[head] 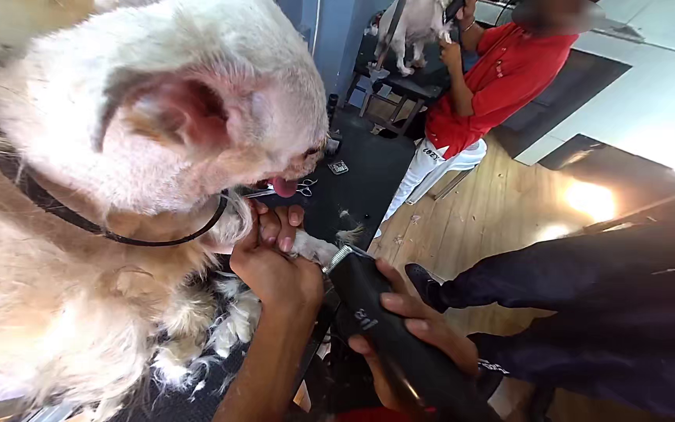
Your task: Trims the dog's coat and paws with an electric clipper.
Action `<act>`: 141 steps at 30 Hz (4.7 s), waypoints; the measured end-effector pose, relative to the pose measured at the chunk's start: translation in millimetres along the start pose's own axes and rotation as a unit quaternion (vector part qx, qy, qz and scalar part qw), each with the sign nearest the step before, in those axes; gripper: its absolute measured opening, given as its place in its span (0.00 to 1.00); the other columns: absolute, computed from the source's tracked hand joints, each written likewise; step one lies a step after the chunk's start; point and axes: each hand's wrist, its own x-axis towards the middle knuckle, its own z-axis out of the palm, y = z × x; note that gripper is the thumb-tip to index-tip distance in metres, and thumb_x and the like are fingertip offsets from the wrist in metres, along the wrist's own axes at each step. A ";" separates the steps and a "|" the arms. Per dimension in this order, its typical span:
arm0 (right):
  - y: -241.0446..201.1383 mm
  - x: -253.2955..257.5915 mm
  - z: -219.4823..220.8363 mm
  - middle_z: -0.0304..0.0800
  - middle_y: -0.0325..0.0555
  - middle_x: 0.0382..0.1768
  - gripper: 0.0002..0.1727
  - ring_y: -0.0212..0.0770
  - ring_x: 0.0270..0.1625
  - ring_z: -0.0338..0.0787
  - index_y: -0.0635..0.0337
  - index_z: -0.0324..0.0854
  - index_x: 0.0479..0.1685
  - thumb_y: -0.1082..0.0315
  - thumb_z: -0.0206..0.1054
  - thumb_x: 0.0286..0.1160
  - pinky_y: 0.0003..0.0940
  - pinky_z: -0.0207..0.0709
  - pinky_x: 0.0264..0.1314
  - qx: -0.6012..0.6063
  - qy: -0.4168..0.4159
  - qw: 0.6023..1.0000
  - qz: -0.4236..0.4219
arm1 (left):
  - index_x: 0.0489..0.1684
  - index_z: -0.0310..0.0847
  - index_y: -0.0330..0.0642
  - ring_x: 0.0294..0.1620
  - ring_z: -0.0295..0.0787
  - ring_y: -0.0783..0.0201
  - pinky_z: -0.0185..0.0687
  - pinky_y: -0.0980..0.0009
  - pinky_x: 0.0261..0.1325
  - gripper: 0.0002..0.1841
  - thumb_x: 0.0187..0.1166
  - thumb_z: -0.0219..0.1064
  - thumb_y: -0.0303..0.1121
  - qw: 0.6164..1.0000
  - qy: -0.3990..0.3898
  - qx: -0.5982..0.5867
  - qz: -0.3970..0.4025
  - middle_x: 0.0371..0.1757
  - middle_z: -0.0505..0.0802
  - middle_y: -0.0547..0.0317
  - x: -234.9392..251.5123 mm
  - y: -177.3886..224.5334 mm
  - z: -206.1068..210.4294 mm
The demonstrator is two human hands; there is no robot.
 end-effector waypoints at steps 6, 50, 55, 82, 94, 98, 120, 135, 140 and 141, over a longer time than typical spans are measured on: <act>0.7 -4.6 -6.9 0.89 0.39 0.68 0.31 0.56 0.76 0.84 0.50 0.79 0.69 0.72 0.83 0.63 0.60 0.80 0.79 -0.028 -0.033 0.999 -0.017 | 0.29 0.75 0.48 0.13 0.69 0.75 0.75 0.81 0.31 0.23 0.95 0.37 0.39 1.000 -0.014 -0.012 0.003 0.12 0.70 0.72 0.3 -1.0 -1.7; -2.0 55.4 -20.8 0.90 0.50 0.63 0.35 0.58 0.69 0.89 0.46 0.67 0.78 0.67 0.78 0.71 0.58 0.82 0.76 0.329 -0.181 0.895 0.240 | 0.42 0.74 0.46 0.10 0.64 0.80 0.62 0.89 0.13 0.22 0.95 0.34 0.43 0.995 -0.085 -0.009 -0.061 0.23 0.75 0.69 -14.3 56.0 -17.5; 7.2 32.9 -20.8 0.86 0.53 0.68 0.35 0.57 0.70 0.87 0.44 0.71 0.76 0.63 0.81 0.67 0.52 0.85 0.71 0.358 0.051 0.887 0.286 | 0.48 0.74 0.47 0.09 0.62 0.82 0.61 0.90 0.11 0.18 0.96 0.37 0.42 0.994 -0.081 0.022 -0.077 0.24 0.75 0.69 -18.3 66.2 -19.2; -68.4 23.8 16.2 0.93 0.21 0.41 0.22 0.20 0.46 0.92 0.40 0.83 0.50 0.59 0.87 0.57 0.20 0.89 0.52 0.072 0.150 0.947 0.277 | 0.42 0.70 0.48 0.13 0.67 0.78 0.68 0.87 0.17 0.16 0.96 0.42 0.44 0.985 -0.160 -0.011 -0.067 0.25 0.74 0.68 -24.3 58.5 -9.4; -71.2 27.6 33.3 0.94 0.24 0.39 0.20 0.21 0.44 0.94 0.43 0.83 0.50 0.59 0.85 0.61 0.19 0.90 0.50 0.088 0.169 0.952 0.238 | 0.44 0.71 0.49 0.12 0.65 0.78 0.64 0.88 0.15 0.16 0.96 0.41 0.44 0.982 -0.177 -0.012 -0.060 0.26 0.73 0.67 -29.1 65.6 2.3; -71.5 27.1 33.3 0.95 0.27 0.40 0.19 0.23 0.45 0.94 0.45 0.84 0.50 0.60 0.85 0.61 0.21 0.90 0.51 0.107 0.145 0.954 0.241 | 0.44 0.71 0.48 0.12 0.64 0.78 0.65 0.88 0.15 0.16 0.96 0.42 0.43 0.982 -0.179 -0.006 -0.061 0.25 0.73 0.67 -28.4 66.4 2.9; -54.1 36.4 39.3 0.94 0.31 0.41 0.26 0.31 0.47 0.95 0.48 0.80 0.49 0.65 0.89 0.52 0.30 0.93 0.56 0.055 0.130 0.965 0.222 | 0.38 0.71 0.49 0.16 0.67 0.75 0.70 0.84 0.23 0.17 0.96 0.43 0.44 0.992 -0.124 0.008 -0.022 0.22 0.72 0.68 -16.8 65.7 5.0; 1.9 109.7 34.8 0.86 0.56 0.67 0.29 0.58 0.71 0.86 0.53 0.71 0.73 0.61 0.76 0.74 0.56 0.80 0.76 0.367 -0.049 0.892 0.260 | 0.33 0.76 0.48 0.50 0.83 0.63 0.71 0.61 0.78 0.26 0.96 0.36 0.49 0.984 -0.169 0.007 -0.047 0.33 0.81 0.62 -15.9 84.0 1.5; 25.4 159.7 56.8 0.87 0.56 0.61 0.32 0.57 0.65 0.90 0.60 0.65 0.72 0.64 0.78 0.73 0.55 0.85 0.71 0.377 -0.241 0.883 0.143 | 0.47 0.78 0.46 0.52 0.85 0.66 0.84 0.70 0.55 0.31 0.92 0.34 0.60 0.973 -0.189 -0.071 -0.116 0.45 0.84 0.60 -14.5 86.3 -3.7; 25.5 168.5 62.8 0.88 0.57 0.61 0.33 0.58 0.65 0.90 0.61 0.63 0.72 0.66 0.78 0.73 0.55 0.86 0.72 0.374 -0.270 0.879 0.121 | 0.49 0.78 0.47 0.54 0.85 0.67 0.84 0.70 0.57 0.30 0.91 0.36 0.60 0.972 -0.184 -0.087 -0.119 0.47 0.85 0.60 -14.6 85.3 -5.1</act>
